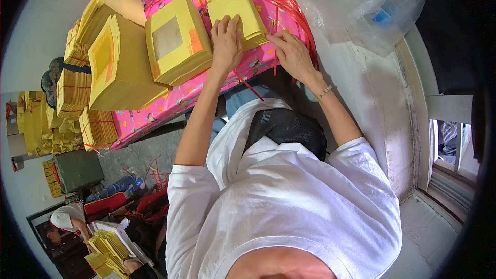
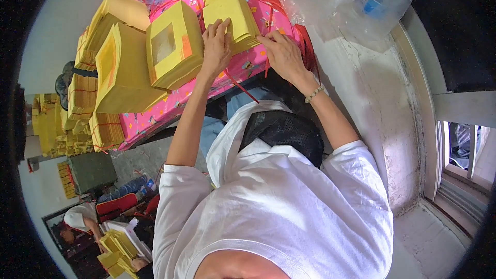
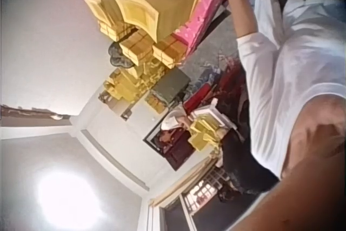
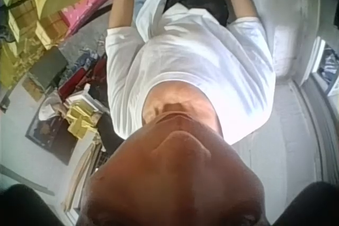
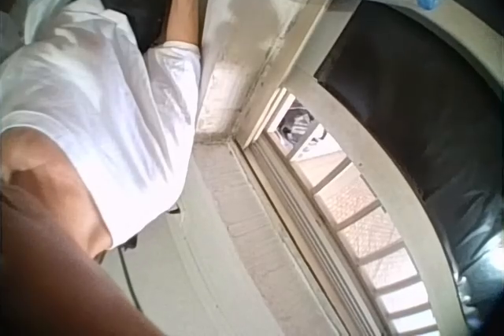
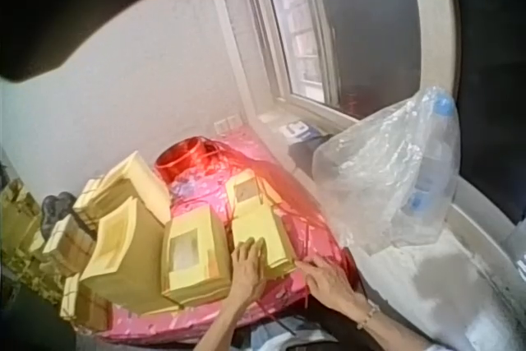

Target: Arranging and stacking yellow Joss paper sheets on a work table.

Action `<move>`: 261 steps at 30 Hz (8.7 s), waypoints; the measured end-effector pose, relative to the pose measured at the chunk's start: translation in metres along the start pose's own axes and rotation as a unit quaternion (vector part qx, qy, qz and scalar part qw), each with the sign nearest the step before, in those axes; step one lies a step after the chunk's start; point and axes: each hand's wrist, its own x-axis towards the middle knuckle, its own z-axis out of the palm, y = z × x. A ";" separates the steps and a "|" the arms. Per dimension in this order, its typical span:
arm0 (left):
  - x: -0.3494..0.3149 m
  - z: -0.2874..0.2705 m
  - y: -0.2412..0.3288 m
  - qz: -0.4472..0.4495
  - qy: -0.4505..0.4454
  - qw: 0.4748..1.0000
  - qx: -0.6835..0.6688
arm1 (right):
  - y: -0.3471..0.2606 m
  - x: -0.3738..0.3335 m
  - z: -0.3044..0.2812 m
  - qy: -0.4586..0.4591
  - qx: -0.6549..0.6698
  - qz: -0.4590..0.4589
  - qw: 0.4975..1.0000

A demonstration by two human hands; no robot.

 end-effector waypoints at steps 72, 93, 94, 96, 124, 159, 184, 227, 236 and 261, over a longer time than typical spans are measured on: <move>-0.057 -0.109 0.053 -0.010 -0.053 0.994 -0.091 | -0.105 0.121 -0.006 -0.070 0.102 -0.219 0.968; -0.056 -0.161 -0.037 -0.130 0.045 0.989 -0.048 | -0.115 0.138 0.023 -0.200 0.128 -0.160 0.958; -0.057 -0.160 -0.038 -0.133 0.046 0.989 -0.048 | -0.116 0.139 0.024 -0.202 0.129 -0.161 0.957; -0.058 -0.159 -0.040 -0.135 0.060 0.987 -0.064 | -0.117 0.142 0.026 -0.228 0.148 -0.110 0.956; -0.045 -0.162 -0.038 -0.105 0.158 0.982 0.006 | -0.116 0.156 0.038 -0.105 0.391 0.024 0.914; -0.006 -0.189 -0.045 -0.237 0.124 0.780 -0.566 | -0.154 0.186 0.043 -0.240 0.509 0.042 0.826; -0.014 -0.156 -0.028 -0.152 0.272 0.824 -0.473 | -0.152 0.176 0.041 -0.230 0.469 0.009 0.853; 0.063 -0.114 -0.003 -0.249 0.104 0.763 -0.587 | -0.093 0.149 -0.039 -0.141 0.390 0.205 0.886; 0.061 -0.061 -0.016 -0.297 0.115 0.859 -0.401 | -0.043 0.129 -0.016 -0.174 0.322 0.203 0.908; 0.066 -0.030 -0.004 -0.343 -0.005 0.929 -0.142 | -0.032 0.136 0.013 -0.070 -0.158 -0.115 0.978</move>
